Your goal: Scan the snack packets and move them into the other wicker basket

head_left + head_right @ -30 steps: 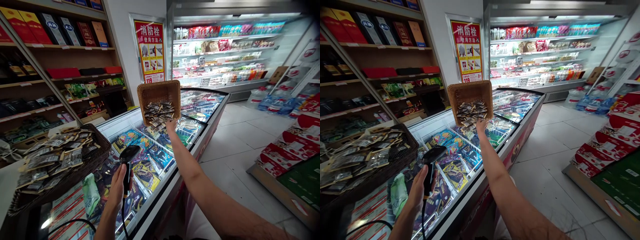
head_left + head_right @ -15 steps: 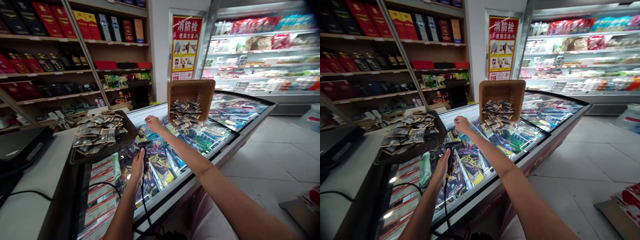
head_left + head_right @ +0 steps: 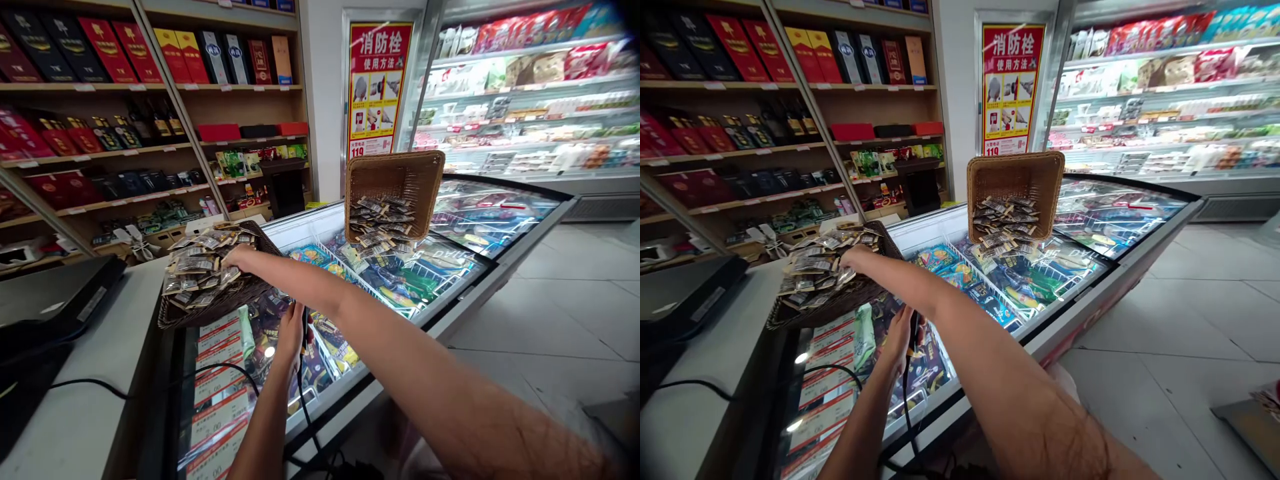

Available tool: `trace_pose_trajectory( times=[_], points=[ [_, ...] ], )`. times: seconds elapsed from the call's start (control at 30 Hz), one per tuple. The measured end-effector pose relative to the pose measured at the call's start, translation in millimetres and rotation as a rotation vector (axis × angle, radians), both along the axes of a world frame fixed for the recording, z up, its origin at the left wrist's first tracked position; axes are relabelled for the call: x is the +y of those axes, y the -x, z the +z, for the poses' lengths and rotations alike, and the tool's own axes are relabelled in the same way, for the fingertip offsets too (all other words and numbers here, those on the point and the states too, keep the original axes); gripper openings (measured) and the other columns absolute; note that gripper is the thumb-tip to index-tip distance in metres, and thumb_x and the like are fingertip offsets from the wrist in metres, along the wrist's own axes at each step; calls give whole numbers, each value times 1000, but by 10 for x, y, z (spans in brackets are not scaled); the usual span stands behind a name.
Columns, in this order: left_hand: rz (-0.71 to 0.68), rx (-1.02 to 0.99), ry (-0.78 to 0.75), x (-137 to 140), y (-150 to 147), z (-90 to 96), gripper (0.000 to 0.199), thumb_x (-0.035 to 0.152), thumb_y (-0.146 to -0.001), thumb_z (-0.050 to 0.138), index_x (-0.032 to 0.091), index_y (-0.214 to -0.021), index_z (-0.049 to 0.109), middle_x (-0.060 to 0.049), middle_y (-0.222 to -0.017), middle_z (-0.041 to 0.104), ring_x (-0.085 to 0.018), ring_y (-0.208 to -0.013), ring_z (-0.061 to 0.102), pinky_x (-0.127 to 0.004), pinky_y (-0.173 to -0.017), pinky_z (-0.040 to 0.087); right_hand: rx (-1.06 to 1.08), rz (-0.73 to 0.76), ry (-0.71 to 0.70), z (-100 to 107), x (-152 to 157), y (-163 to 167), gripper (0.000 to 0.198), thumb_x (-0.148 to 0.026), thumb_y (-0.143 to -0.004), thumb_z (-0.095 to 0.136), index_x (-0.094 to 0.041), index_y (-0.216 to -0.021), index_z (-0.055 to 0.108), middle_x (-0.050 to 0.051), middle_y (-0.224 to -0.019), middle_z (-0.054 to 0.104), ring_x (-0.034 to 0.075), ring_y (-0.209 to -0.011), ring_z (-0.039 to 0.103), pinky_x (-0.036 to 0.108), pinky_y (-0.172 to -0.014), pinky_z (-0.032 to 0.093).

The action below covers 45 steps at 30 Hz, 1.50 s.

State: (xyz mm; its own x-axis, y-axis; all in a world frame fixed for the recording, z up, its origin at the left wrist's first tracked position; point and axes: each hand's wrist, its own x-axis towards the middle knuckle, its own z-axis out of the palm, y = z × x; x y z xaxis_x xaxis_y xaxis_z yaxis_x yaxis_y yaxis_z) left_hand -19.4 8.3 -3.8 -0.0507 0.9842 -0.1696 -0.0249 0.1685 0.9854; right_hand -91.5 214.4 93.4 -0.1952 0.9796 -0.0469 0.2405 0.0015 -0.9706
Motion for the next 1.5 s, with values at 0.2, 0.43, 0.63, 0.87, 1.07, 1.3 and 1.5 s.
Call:
trace_pose_trajectory(
  times=[0.2,0.43,0.63,0.87,1.07,1.3,1.5],
  points=[
    [-36,-17,-18,2,-33,49,62,82,-77,61,21,-75,53,2,-63,60,-8,-38,45,-23,-37,32,407,-172,-5,62,-118,-1425,17,-19,-77,79,-16,-85,65,0,-77,68,13,-67,65,26,-65,57],
    [-125,-66,-55,-18,-58,135,61,81,-77,64,20,-82,54,4,-65,60,-7,-39,46,-21,-37,33,496,-602,-61,-734,-460,-2840,26,-29,-82,72,-21,-105,63,1,-96,71,14,-78,66,24,-64,55],
    [-267,-84,-103,-110,-79,210,58,77,-81,64,20,-83,54,4,-65,60,-6,-40,45,-21,-39,31,531,-579,90,-904,-578,-2888,10,-25,-86,68,-20,-93,63,1,-89,70,15,-75,65,26,-62,53],
    [-246,-84,-120,-80,-61,201,63,81,-77,66,19,-85,55,2,-72,63,-6,-40,45,-22,-38,32,538,-519,80,-898,-628,-2888,12,-27,-85,72,-22,-94,64,3,-86,69,18,-77,66,30,-61,54],
    [-258,-60,-114,-77,-79,184,62,80,-78,66,19,-89,59,2,-71,63,-6,-41,45,-22,-38,32,521,-517,88,-972,-601,-2866,14,-30,-84,71,-21,-93,64,1,-84,68,16,-72,63,27,-58,50],
    [-215,-62,-76,-82,-83,226,64,81,-74,68,19,-86,58,1,-70,63,-7,-42,44,-22,-37,33,615,-588,66,-920,-510,-2929,16,-21,-82,65,-21,-96,59,0,-86,67,13,-70,62,24,-59,51],
    [-201,-65,-90,-81,-75,207,60,77,-75,71,20,-83,56,2,-69,62,-8,-42,44,-23,-37,34,556,-895,-125,-887,-375,-3419,53,-30,-86,64,-22,-135,47,11,-117,68,18,-93,69,28,-73,57]
  ],
)
